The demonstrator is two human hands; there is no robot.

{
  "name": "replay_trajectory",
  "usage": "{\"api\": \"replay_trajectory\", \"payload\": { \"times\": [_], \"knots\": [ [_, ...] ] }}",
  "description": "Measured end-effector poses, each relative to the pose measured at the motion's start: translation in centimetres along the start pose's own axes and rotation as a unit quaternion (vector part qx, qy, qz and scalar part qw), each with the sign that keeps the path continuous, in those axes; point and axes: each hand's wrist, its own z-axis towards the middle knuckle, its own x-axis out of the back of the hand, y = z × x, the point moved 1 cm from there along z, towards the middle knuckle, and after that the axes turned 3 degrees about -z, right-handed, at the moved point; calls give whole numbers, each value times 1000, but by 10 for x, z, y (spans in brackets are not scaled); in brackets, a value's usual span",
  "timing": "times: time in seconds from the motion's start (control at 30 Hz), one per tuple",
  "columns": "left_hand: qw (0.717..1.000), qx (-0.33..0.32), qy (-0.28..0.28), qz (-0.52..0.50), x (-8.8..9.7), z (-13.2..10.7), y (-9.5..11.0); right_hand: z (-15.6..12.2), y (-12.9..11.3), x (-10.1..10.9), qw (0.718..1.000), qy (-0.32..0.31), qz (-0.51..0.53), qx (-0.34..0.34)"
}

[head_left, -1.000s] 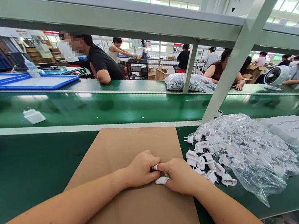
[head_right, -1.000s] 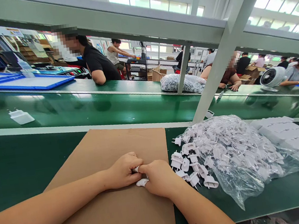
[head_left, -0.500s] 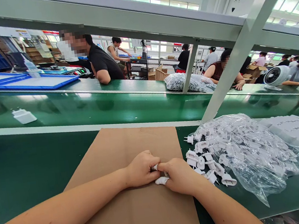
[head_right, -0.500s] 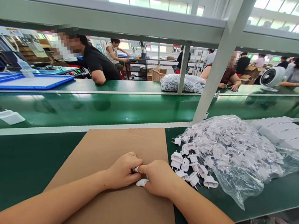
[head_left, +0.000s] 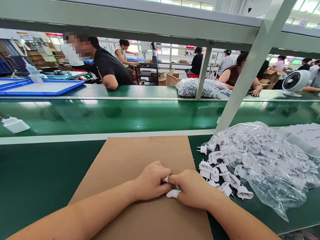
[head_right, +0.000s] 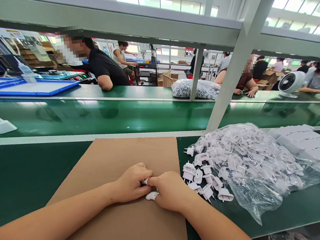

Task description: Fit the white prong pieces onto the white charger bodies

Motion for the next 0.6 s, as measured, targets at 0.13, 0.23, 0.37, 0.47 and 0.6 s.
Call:
{"api": "replay_trajectory", "payload": {
  "times": [0.13, 0.23, 0.37, 0.47, 0.6],
  "knots": [
    [1000, 0, -3, -3, 0, 0, 1, 0, 0, 0, 1000, 5, 4, 2],
    [1000, -1, 0, -1, 0, 0, 0, 0, 0, 1, 1000, 1, 2, 1],
    [1000, 2, -5, 2, 0, 0, 0, 0, -1, 0, 1000, 0, 3, -1],
    [1000, 1, -7, 0, 0, 1, 1, 0, 0, -1, 1000, 7, 1, 0],
    [1000, 1, -11, 3, 0, 1, 0, 0, 0, -1, 1000, 3, -5, 1]
  ]
}}
